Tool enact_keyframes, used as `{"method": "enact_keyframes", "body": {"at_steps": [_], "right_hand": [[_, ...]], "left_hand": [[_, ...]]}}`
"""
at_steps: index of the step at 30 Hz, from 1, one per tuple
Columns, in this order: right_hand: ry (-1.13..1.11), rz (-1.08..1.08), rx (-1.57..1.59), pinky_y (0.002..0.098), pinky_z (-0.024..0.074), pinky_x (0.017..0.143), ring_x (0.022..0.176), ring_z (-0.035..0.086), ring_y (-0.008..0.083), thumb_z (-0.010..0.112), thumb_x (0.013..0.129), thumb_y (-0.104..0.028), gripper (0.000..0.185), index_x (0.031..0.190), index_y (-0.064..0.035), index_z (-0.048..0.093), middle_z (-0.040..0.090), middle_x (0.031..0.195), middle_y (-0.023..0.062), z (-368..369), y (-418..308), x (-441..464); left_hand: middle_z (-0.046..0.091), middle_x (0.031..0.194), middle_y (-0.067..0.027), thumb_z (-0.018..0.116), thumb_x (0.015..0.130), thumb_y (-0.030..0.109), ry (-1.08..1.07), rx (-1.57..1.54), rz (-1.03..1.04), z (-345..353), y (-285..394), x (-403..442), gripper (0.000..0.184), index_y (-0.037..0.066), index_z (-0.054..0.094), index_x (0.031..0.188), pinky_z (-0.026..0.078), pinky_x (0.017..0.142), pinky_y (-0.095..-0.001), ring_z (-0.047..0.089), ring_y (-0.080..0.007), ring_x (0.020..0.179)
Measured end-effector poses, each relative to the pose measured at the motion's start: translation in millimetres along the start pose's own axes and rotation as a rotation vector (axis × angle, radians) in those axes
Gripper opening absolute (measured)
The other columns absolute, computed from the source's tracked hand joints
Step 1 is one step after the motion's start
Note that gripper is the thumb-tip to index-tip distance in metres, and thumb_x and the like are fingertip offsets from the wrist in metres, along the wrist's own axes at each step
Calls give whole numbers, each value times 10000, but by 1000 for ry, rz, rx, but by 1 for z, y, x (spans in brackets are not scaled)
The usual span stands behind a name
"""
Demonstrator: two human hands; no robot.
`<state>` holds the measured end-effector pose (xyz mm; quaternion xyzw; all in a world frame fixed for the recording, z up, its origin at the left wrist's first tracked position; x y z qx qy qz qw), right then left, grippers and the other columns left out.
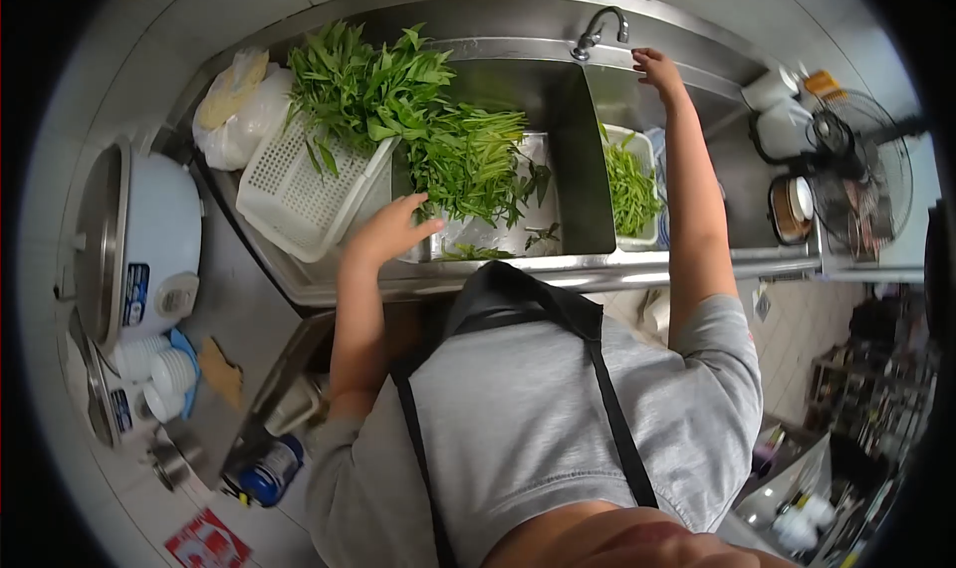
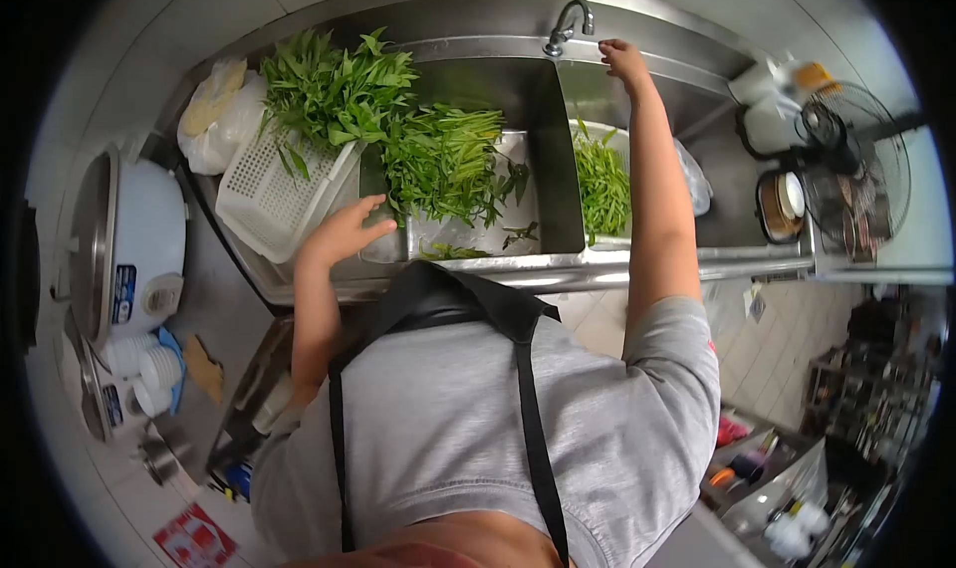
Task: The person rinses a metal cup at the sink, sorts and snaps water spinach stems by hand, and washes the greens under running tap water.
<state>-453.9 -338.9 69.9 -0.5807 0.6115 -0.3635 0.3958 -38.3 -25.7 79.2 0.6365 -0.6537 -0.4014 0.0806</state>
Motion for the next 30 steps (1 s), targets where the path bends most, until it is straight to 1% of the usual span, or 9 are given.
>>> {"method": "enact_keyframes", "body": {"at_steps": [4,6,10,12,14,20,21,26,30], "right_hand": [[-39,-162,-299,295,465,667,799,560,148,514,834,-217,321,1110,-57,553,603,886,49,4,-4,77],[5,-154,-93,291,466,662,757,563,154,501,834,-183,299,1087,-41,570,603,872,51,8,-7,100],[-73,-208,-250,284,451,665,741,561,132,527,825,-185,261,994,-3,606,630,864,82,13,-6,147],[16,-582,-579,299,452,717,785,593,175,548,813,-187,248,975,-6,601,636,894,113,22,34,186],[-114,-621,-943,363,444,827,975,557,320,560,784,-158,276,1015,-8,571,591,1028,162,36,47,189],[-3,-633,-997,379,407,898,1061,494,311,522,752,-125,324,1055,-17,557,523,1143,161,39,32,151],[45,-742,-866,445,425,796,932,517,404,385,821,-250,310,996,-64,560,557,980,234,37,51,169],[10,-754,-851,458,425,728,832,522,430,374,841,-270,308,942,-44,557,558,879,251,32,65,186],[-43,-661,-975,432,439,704,829,546,396,447,826,-220,236,901,-32,568,576,855,224,23,71,166]], "left_hand": [[461,1193,-253,568,768,473,170,-35,-74,34,6,-17,686,-16,415,1224,373,913,-367,466,-346,1098],[458,1194,-255,566,771,479,166,-131,-114,46,3,-32,692,-21,413,1224,369,917,-359,458,-348,1108],[476,1194,-222,570,784,455,175,-238,-261,52,-4,-63,656,-5,418,1226,387,896,-340,485,-309,1089],[492,1204,-163,577,799,417,200,-196,-471,43,0,-67,611,24,418,1240,384,901,-325,485,-266,1095],[497,1201,-164,574,801,418,196,-197,-478,43,0,-62,610,23,418,1240,387,899,-324,494,-267,1086],[487,1184,-222,561,781,473,186,-171,-260,49,-3,-2,648,14,434,1220,386,897,-350,488,-318,1089],[491,1187,-204,561,792,458,89,-159,-231,50,-2,16,630,10,434,1217,386,901,-341,486,-292,1096],[479,1207,-198,550,790,489,-213,-215,5,55,7,112,668,-13,428,1214,383,919,-349,468,-284,1123],[470,1213,-201,562,778,461,-218,108,-45,76,27,186,647,0,435,1215,369,936,-365,460,-309,1122]]}}
Point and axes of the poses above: each hand's wrist, its own x-axis towards the middle knuckle, its own z-axis out of the palm, y = z × x, the point moved 1 cm from there along x, towards the middle knuckle
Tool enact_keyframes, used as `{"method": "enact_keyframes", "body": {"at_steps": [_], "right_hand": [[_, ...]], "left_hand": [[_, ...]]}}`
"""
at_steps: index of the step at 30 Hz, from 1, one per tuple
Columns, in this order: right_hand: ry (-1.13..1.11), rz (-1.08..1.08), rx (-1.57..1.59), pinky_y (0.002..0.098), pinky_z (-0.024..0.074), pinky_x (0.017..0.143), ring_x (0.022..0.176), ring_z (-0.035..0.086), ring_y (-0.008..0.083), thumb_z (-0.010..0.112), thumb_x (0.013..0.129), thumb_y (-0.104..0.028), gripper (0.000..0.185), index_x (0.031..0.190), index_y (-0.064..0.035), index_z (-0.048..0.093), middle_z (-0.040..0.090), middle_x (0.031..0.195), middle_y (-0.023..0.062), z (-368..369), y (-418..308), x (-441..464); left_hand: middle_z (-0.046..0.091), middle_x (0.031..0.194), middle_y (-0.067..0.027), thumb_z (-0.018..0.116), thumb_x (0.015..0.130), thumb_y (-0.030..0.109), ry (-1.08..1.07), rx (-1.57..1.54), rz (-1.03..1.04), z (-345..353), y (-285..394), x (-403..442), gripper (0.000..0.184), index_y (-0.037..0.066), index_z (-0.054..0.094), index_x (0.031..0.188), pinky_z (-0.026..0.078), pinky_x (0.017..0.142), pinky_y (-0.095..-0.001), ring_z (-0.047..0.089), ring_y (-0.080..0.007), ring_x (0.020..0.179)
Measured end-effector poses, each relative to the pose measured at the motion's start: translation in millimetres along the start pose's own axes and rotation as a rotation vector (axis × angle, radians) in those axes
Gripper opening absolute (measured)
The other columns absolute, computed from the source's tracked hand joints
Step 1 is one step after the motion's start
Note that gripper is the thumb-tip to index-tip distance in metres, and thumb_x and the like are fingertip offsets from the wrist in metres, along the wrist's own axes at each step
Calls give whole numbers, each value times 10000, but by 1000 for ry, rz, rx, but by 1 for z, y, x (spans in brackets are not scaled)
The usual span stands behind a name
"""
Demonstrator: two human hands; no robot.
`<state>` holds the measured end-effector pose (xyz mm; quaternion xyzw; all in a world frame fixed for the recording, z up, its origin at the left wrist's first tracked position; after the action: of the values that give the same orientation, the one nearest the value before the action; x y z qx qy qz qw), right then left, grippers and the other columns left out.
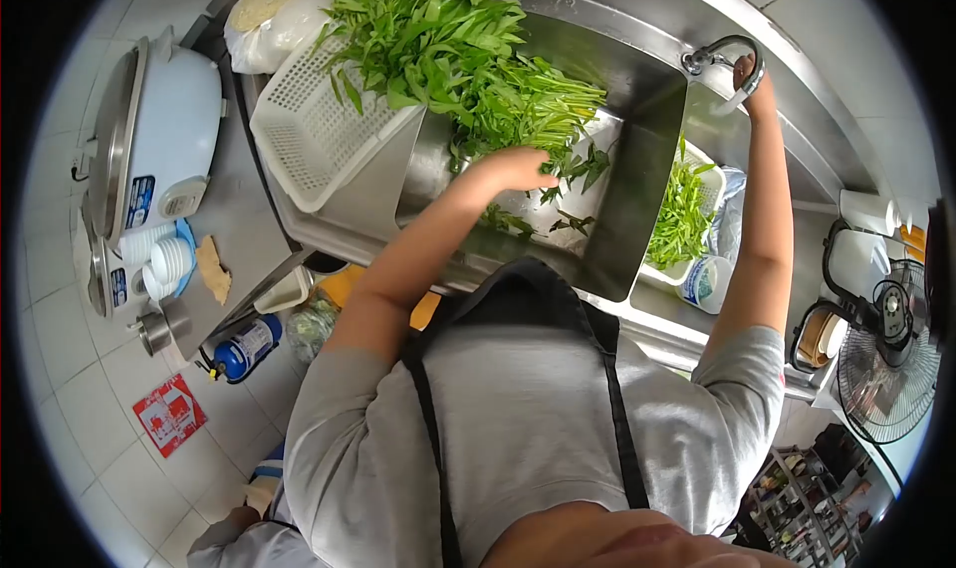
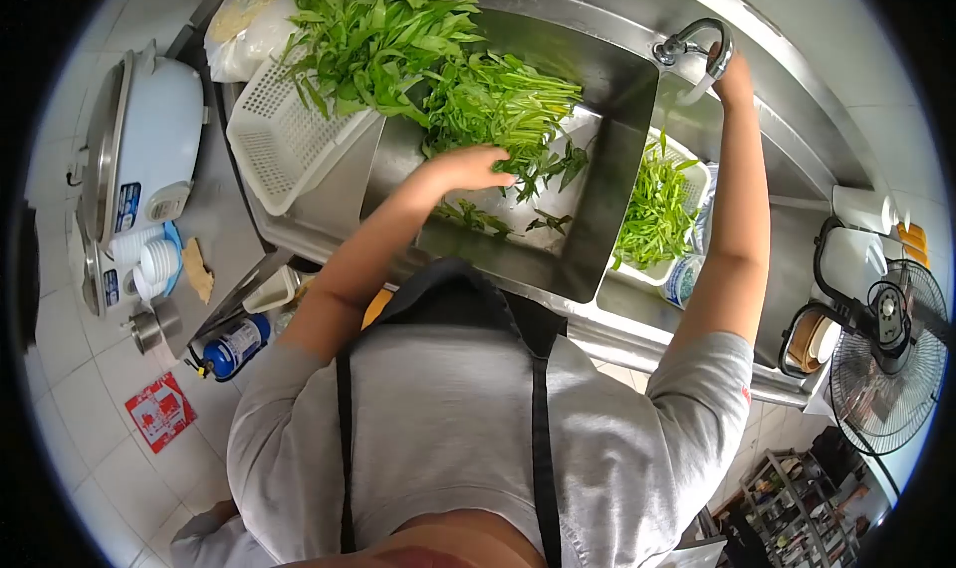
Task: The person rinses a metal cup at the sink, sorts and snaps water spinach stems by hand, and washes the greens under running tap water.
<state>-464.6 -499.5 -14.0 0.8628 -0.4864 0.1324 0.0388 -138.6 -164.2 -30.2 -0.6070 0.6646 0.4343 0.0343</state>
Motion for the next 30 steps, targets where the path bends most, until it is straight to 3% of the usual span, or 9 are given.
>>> {"method": "enact_keyframes", "body": {"at_steps": [3,6,8,10,12,18,22,27,30], "right_hand": [[69,82,171,363,453,716,849,584,335,541,782,-103,172,930,-28,585,602,875,176,-19,-15,-26],[154,153,422,321,456,717,836,607,253,564,796,-154,206,961,-34,593,612,896,139,-48,-19,-46],[170,250,524,290,457,715,839,607,173,566,818,-184,237,997,-31,594,620,903,94,-76,-43,-69],[144,418,835,280,454,721,835,593,154,536,850,-187,252,1018,-7,588,621,908,78,-86,-58,-91],[64,517,1118,265,448,717,805,575,134,525,861,-188,268,1028,14,580,618,900,70,-76,-80,-114],[-420,503,878,265,437,707,751,551,147,569,837,-202,278,1020,8,558,618,867,89,-40,-114,-150],[-296,539,674,288,437,746,807,569,165,590,822,-235,317,1051,-16,569,624,945,110,-62,-98,-156],[-28,581,873,262,403,809,887,532,131,563,848,-177,307,1113,-24,551,593,1001,65,-116,-103,-127],[96,514,920,249,389,831,924,526,127,548,855,-153,305,1129,-17,538,556,1007,53,-132,-120,-115]], "left_hand": [[525,1126,-192,562,760,445,92,-3,99,10,18,36,573,21,505,1141,400,898,-385,499,-313,1061],[537,1116,-177,564,753,456,50,60,107,16,17,72,567,46,514,1141,400,900,-380,508,-305,1052],[456,1220,-179,591,741,423,-147,89,41,25,-3,113,595,27,481,1171,388,920,-385,432,-299,1143],[301,1345,-168,628,726,365,27,309,-236,34,-23,146,671,12,391,1245,309,994,-398,299,-293,1241],[167,1402,-152,657,710,333,189,361,-183,28,-42,183,791,3,263,1311,197,1054,-407,171,-292,1297],[173,1397,-170,716,643,411,259,397,-87,18,-83,253,984,19,154,1350,147,1072,-389,129,-285,1315],[368,1227,-128,781,484,504,279,509,-163,17,-91,261,1191,40,127,1365,279,972,-385,347,-282,1136],[429,1116,-93,793,433,511,204,660,-87,4,-79,257,888,71,487,1141,294,911,-372,368,-243,1064],[443,1142,-117,797,474,450,295,646,107,12,-91,261,823,68,480,1131,310,926,-406,371,-277,1114]]}}
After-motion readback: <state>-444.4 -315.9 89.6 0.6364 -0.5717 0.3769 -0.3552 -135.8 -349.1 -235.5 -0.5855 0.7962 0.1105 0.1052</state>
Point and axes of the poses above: each hand's wrist, its own x-axis towards the middle knuckle, its own z-axis out of the palm, y = z × x, the point moved 1 cm from there along x, towards the middle knuckle
